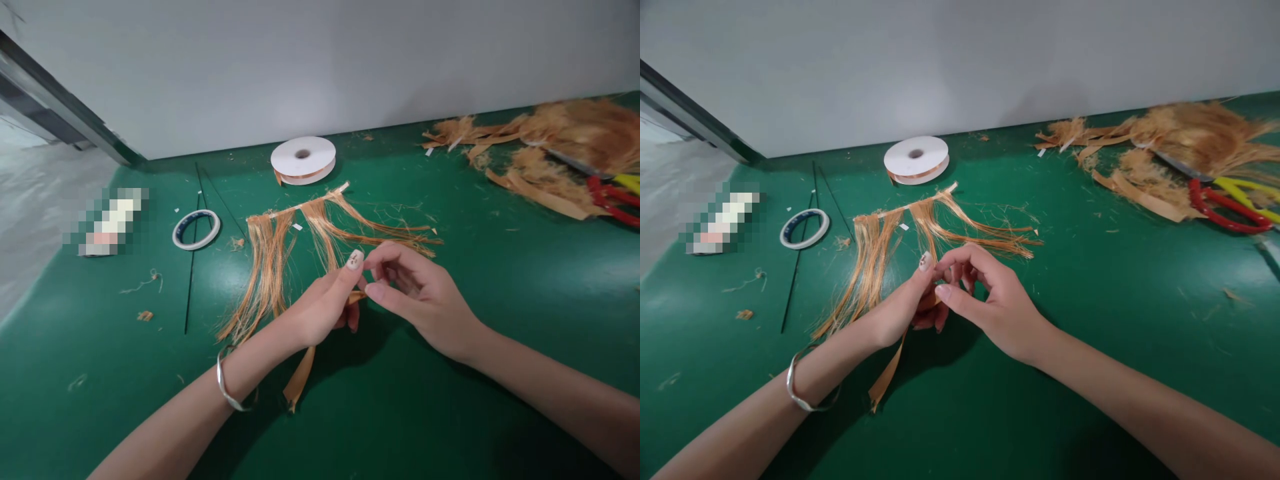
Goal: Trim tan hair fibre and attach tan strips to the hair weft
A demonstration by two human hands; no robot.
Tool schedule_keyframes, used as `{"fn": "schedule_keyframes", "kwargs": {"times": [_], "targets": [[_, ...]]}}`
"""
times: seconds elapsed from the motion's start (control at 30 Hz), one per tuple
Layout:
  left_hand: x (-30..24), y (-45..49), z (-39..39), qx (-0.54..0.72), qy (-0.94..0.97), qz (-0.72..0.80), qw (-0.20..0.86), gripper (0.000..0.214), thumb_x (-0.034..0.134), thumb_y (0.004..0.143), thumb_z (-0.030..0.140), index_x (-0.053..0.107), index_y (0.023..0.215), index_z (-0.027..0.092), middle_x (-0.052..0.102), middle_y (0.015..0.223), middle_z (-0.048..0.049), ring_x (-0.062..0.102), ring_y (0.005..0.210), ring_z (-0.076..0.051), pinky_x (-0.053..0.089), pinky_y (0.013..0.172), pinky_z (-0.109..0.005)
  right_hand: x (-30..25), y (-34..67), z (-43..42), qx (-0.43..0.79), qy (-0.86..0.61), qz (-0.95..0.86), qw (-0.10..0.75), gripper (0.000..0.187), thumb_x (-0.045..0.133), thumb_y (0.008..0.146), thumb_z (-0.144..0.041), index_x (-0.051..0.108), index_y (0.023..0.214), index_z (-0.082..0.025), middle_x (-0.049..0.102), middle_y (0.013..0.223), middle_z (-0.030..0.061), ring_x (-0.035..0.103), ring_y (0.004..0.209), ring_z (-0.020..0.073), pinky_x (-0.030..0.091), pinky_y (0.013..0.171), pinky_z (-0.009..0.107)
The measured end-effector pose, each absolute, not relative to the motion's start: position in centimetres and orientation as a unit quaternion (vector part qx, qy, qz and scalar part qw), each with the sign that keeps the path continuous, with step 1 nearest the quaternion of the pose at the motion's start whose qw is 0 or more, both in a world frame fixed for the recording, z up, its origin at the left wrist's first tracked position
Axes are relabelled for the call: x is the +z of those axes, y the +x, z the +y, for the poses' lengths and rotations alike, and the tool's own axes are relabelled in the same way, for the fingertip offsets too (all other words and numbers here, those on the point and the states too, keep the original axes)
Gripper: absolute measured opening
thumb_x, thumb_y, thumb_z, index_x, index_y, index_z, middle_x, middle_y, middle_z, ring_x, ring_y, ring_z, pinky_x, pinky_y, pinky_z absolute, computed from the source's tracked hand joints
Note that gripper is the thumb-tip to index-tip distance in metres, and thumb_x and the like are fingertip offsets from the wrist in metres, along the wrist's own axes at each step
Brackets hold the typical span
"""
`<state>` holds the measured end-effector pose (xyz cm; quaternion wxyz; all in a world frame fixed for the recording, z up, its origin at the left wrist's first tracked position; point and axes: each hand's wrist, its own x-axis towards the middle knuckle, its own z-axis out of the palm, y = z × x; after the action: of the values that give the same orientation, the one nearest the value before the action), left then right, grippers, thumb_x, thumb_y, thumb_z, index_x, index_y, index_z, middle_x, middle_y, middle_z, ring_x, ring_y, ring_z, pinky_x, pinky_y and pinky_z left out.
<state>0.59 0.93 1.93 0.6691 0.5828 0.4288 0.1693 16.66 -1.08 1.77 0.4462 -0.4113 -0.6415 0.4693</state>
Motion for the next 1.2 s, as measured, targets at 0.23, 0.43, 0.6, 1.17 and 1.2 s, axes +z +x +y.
{"fn": "schedule_keyframes", "kwargs": {"times": [0.23, 0.43, 0.6, 1.17, 1.2], "targets": [[1.7, 0.6, 0.9, 0.168, 0.591, 0.431, 0.661, 0.07, 0.012, 0.084, 0.072, 0.055, 0.089, 0.016, 0.048, 0.049, 0.0001, 0.037, 0.042, -0.009, 0.026, 0.042, -0.022, 2.5, 17.0, -0.4, 0.525, -0.389, -0.636, 0.41, 0.01, 0.058, 0.083, -0.029, 0.053, 0.082, -0.021, 0.046, 0.076, -0.0016, 0.044, 0.069, 0.0102, 0.038, 0.062, 0.024], [1.9, 0.6, 0.9, 0.171, 0.585, 0.441, 0.659, 0.066, 0.014, 0.087, 0.068, 0.055, 0.08, 0.016, 0.049, 0.051, 0.0004, 0.038, 0.043, -0.008, 0.027, 0.043, -0.022, 3.1, 17.3, -0.1, 0.562, -0.38, -0.677, 0.284, 0.017, 0.059, 0.081, -0.032, 0.059, 0.074, -0.017, 0.052, 0.081, 0.0016, 0.045, 0.067, 0.01, 0.037, 0.06, 0.025], [1.9, 0.6, 0.9, 0.17, 0.573, 0.451, 0.663, 0.065, 0.014, 0.085, 0.07, 0.052, 0.08, 0.018, 0.046, 0.046, 0.0018, 0.041, 0.042, -0.01, 0.026, 0.042, -0.021, 3.5, 17.8, 0.0, 0.589, -0.356, -0.653, 0.318, 0.019, 0.058, 0.081, -0.031, 0.058, 0.067, -0.019, 0.048, 0.081, 0.0012, 0.047, 0.072, 0.0117, 0.04, 0.066, 0.027], [2.4, -0.2, 1.0, 0.148, 0.559, 0.375, 0.724, 0.02, 0.045, 0.077, 0.032, 0.047, 0.09, 0.017, 0.056, 0.058, 0.0019, 0.041, 0.048, -0.008, 0.029, 0.046, -0.02, 1.6, 19.2, 1.3, 0.502, -0.472, -0.625, 0.367, 0.021, 0.06, 0.079, -0.041, 0.06, 0.079, -0.02, 0.053, 0.081, 0.0019, 0.048, 0.072, 0.0127, 0.039, 0.065, 0.027], [2.5, -0.2, 1.0, 0.147, 0.559, 0.363, 0.731, 0.022, 0.047, 0.072, 0.026, 0.046, 0.092, 0.017, 0.055, 0.06, 0.0023, 0.043, 0.051, -0.009, 0.031, 0.047, -0.021, 1.6, 18.8, 1.0, 0.488, -0.459, -0.66, 0.34, 0.021, 0.061, 0.079, -0.041, 0.061, 0.082, -0.02, 0.053, 0.086, 0.0025, 0.049, 0.076, 0.0135, 0.04, 0.068, 0.028]]}}
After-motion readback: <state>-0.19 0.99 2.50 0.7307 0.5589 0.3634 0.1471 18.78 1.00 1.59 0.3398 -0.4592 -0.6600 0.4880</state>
